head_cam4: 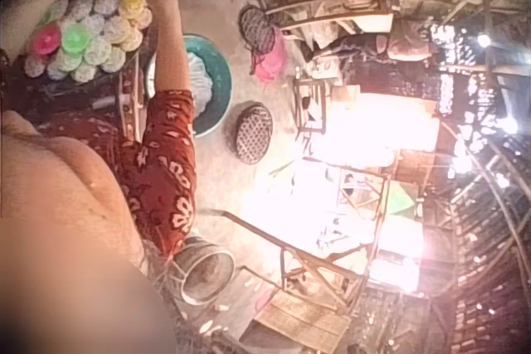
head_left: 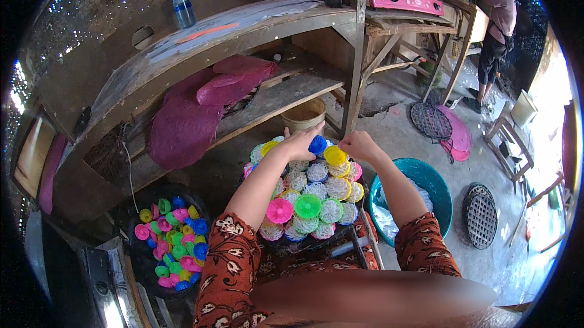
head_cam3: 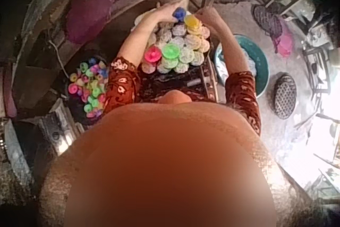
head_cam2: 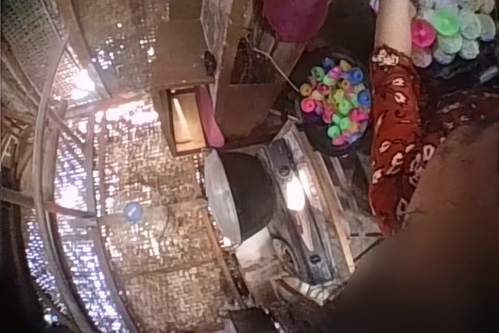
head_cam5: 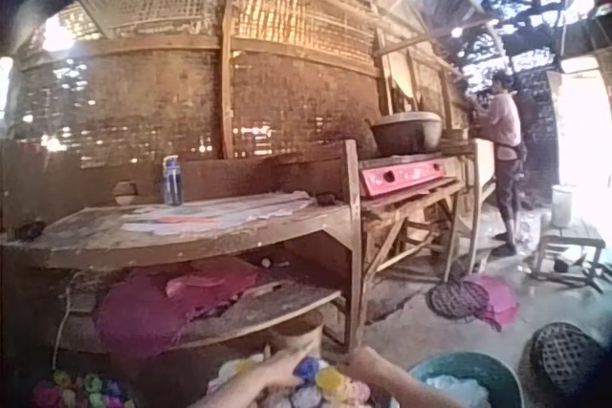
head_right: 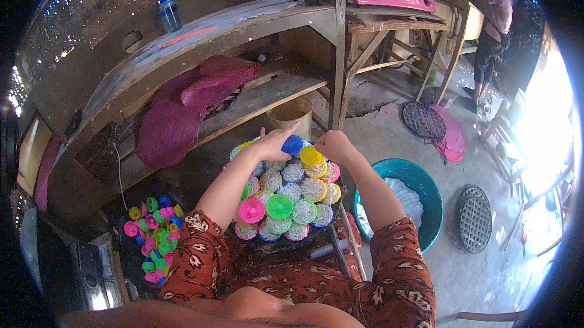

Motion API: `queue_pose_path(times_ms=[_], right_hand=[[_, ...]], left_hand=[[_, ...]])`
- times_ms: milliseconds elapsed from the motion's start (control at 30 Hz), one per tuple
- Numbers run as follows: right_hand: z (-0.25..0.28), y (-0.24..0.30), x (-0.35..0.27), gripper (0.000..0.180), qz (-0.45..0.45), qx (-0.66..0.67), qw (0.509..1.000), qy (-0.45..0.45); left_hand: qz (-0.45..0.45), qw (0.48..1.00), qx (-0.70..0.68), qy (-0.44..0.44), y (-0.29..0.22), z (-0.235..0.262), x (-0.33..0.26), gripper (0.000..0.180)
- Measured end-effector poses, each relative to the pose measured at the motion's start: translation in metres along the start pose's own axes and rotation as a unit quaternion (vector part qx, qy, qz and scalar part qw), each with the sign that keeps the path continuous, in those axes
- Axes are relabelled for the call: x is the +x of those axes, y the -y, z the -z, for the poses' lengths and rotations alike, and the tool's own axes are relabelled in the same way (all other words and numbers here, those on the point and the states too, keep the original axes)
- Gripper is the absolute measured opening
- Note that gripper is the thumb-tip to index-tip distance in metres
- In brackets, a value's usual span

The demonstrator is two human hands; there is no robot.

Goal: The person uses a wooden mold to wrap white cotton candy around a central rod, then places colorful plastic caps onto the finished rolls. The process is repeated multiple times, with the person picking up cotton candy, wrapping it, and capping each roll.

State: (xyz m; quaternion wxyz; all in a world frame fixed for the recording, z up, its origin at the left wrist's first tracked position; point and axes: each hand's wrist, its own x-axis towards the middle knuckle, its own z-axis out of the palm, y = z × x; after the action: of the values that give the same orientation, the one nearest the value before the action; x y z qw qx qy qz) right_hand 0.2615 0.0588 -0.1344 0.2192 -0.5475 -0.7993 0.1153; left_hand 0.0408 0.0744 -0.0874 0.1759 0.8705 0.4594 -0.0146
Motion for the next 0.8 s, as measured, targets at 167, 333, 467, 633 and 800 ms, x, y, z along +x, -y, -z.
queue_pose_path(times_ms=[167, 333, 467, 633, 800], right_hand=[[0.001, 0.006, -0.005, 0.024, 0.005, 0.026, 0.999, -0.044], [-0.005, 0.011, -0.008, 0.024, -0.032, 0.032, 0.999, -0.019], [-0.013, 0.018, -0.009, 0.025, -0.04, 0.029, 0.999, -0.01], [-0.019, 0.031, -0.009, 0.025, -0.033, 0.036, 0.998, -0.03], [-0.027, 0.043, -0.01, 0.023, -0.039, 0.012, 0.999, -0.025]], left_hand=[[-0.017, 0.998, 0.001, -0.067, 0.012, 0.011, -0.021, 0.105], [-0.045, 0.988, -0.028, -0.144, 0.036, 0.031, -0.078, 0.099], [-0.049, 0.978, -0.018, -0.203, 0.057, 0.043, -0.146, 0.095], [-0.065, 0.962, -0.09, -0.251, 0.078, 0.048, -0.223, 0.094], [0.069, 0.968, -0.041, -0.237, 0.085, 0.039, -0.287, 0.091]])
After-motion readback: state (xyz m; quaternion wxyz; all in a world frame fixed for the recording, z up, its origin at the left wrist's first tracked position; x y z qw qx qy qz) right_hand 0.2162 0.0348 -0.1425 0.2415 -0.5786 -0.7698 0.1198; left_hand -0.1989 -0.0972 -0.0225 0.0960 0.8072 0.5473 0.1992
